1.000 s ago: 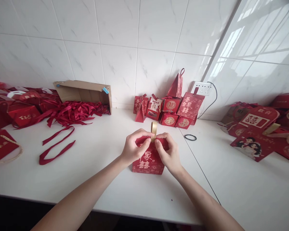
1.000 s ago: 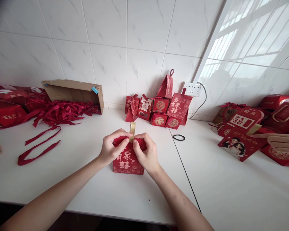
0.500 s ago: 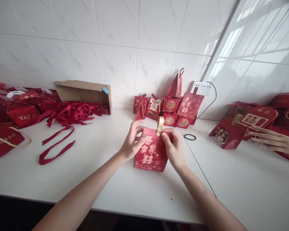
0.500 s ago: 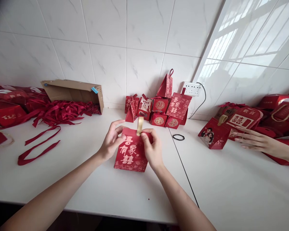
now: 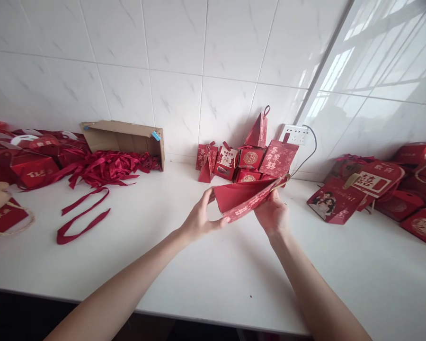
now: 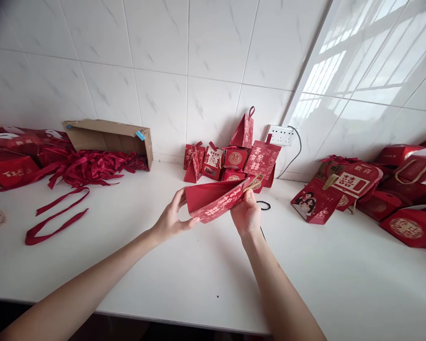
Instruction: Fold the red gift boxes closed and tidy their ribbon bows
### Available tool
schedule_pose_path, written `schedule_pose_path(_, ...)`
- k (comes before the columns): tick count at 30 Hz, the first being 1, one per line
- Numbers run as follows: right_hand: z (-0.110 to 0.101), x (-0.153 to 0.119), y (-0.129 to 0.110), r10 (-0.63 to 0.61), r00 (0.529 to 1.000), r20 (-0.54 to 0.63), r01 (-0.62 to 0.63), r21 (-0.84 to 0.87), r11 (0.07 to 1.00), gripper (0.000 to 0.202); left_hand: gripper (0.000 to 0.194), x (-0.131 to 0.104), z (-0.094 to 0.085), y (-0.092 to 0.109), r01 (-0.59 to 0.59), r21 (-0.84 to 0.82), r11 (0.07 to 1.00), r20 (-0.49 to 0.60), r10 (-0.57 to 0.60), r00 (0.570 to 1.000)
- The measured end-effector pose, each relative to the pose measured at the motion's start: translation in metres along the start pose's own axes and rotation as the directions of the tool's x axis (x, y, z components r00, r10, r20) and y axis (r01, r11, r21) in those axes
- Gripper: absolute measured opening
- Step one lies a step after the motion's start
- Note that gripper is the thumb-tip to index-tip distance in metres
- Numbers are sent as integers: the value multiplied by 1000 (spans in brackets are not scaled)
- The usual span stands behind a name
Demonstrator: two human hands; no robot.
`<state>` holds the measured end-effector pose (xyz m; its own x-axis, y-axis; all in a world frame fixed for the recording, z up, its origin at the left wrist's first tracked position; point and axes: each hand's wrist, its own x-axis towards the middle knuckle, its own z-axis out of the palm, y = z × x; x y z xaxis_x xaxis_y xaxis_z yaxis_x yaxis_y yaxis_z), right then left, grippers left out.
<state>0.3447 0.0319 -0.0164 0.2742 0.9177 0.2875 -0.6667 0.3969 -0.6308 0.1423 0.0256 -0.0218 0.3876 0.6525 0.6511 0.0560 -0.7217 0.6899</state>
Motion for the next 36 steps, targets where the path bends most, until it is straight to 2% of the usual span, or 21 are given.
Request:
schedule_pose_path(3, 9, -5, -2, 44, 999, 7, -44, 36, 998, 21, 69, -2, -2, 4, -143, 181, 973, -40, 152, 988)
schedule_pose_path(7, 16, -8, 2, 168, 984, -58, -167, 23, 986, 8, 70, -3, -3, 6, -266, 272, 925, -48, 289, 956)
schedule_pose_path(9, 16, -9, 7, 217, 973, -76, -218, -11, 976, 2, 69, -3, -3, 6, -219, 209, 953, -114, 246, 963)
schedule_pose_path(12, 16, -12, 17, 298, 937, -181, -318, -92, 944, 14, 65, -1, -4, 5, 5, -21, 1000, -234, -9, 972)
schedule_pose_path(14, 16, -15, 20, 339, 911, -236, -377, -136, 916, 19, 60, 2, -5, 4, 127, -171, 977, -278, -172, 945)
schedule_pose_path(17, 19, -18, 22, 376, 896, -236, -419, -169, 892, 22, 56, 5, -7, 5, 188, -281, 941, -310, -274, 910)
schedule_pose_path(20, 21, -19, 21, 370, 896, -246, -415, -169, 894, 20, 56, 6, -7, 8, 174, -284, 943, -313, -263, 913)
schedule_pose_path(26, 20, -18, 20, 329, 915, -232, -368, -154, 917, 21, 58, 3, -6, 11, 93, -197, 976, -284, -148, 947)
schedule_pose_path(36, 25, -19, 19, 309, 929, -203, -335, -114, 935, 25, 59, 2, -7, 8, 31, -163, 986, -275, -75, 959)
